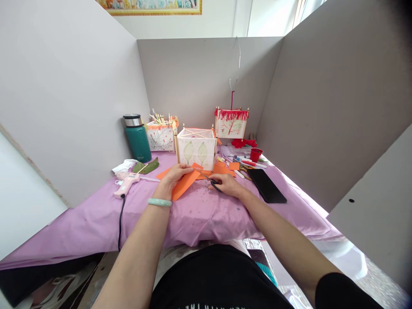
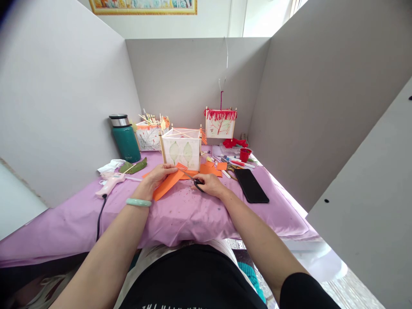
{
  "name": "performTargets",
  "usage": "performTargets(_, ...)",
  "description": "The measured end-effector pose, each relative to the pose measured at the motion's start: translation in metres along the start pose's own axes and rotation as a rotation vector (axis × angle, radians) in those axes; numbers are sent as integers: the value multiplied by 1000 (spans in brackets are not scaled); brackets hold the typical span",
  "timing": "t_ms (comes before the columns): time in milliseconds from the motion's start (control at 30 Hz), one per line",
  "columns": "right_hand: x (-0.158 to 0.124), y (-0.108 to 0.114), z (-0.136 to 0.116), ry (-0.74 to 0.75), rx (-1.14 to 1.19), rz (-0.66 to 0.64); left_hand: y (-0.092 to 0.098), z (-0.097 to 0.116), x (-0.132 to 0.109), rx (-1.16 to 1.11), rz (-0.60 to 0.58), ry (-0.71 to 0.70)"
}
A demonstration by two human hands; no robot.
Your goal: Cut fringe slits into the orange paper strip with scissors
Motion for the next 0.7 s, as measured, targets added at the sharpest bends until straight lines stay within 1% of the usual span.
performTargets(200, 0, 0, 1, -1, -4, 4, -1, 2, -2, -31, -8, 6)
performTargets(433, 1, -2, 0, -10, 14, 2, -4, 3, -3, 1, -21, 1)
performTargets(700, 0, 0, -1, -11, -5, 8, -3, 2, -2, 10, -6, 7)
Point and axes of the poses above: each hand's wrist, its own x-axis towards the middle knuckle, its own y-axis out of the back of the hand, z = x × y, the point moved 1 cm from there along x, towards the middle knuckle, and after that the axes turned 3 degrees about -y, right-handed, at the moved point
